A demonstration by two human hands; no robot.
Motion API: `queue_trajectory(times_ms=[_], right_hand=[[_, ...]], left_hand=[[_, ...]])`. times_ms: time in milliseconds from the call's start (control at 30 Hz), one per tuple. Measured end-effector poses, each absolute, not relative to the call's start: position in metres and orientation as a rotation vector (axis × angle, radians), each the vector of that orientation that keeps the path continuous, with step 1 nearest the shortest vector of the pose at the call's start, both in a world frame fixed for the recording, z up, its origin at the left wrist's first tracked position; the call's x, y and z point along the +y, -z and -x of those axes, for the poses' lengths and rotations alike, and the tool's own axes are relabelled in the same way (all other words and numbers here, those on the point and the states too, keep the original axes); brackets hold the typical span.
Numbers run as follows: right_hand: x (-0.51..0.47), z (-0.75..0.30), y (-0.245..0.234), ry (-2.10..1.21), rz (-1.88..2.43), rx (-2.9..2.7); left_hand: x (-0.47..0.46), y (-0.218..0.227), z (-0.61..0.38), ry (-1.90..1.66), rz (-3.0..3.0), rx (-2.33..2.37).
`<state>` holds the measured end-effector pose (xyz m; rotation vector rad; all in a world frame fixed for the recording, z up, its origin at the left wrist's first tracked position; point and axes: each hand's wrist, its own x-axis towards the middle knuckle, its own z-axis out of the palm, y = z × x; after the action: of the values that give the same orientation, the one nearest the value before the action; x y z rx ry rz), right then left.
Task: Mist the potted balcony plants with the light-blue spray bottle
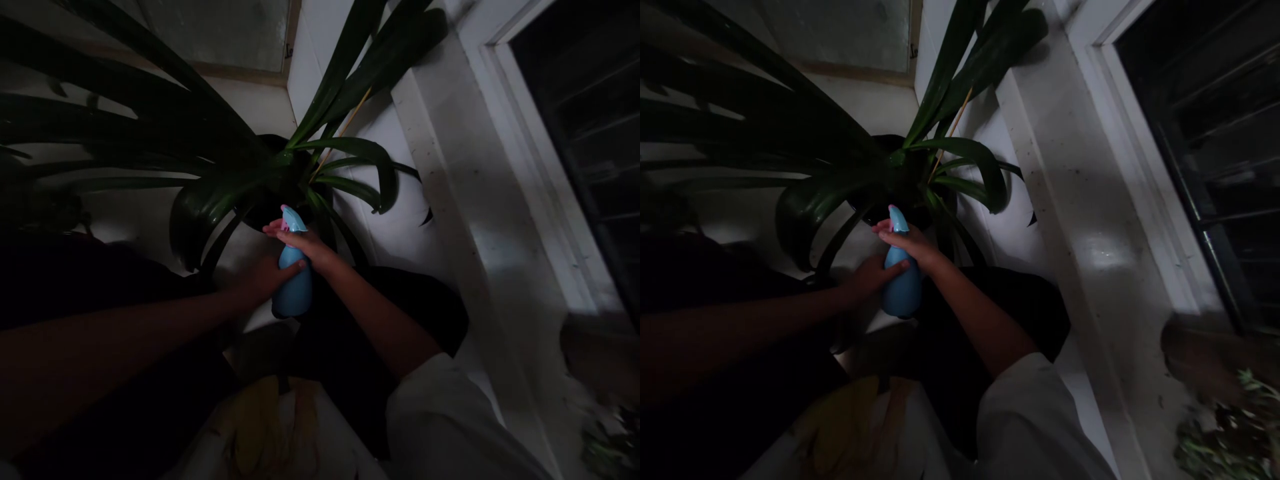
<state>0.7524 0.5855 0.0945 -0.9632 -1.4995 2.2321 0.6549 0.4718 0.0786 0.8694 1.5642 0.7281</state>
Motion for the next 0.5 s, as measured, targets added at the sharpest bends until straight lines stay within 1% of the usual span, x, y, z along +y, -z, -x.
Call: queue_trajectory(times_ms=[233, 367, 500], right_hand=[[0.580, -0.753, -0.091, -2.189, 1.056, -1.507], [0.581, -0.751, -0.083, -2.224, 1.059, -1.452], [0.579, -0.750, -0.080, -2.206, 1.194, -1.413]], left_hand=[[0.473, -0.072, -0.651, -0.789, -0.892, 1.527], [0.471, -0.066, -0.652, -0.826, -0.776, 1.451], [0.469, -0.053, -0.652, -0.873, -0.740, 1.411]])
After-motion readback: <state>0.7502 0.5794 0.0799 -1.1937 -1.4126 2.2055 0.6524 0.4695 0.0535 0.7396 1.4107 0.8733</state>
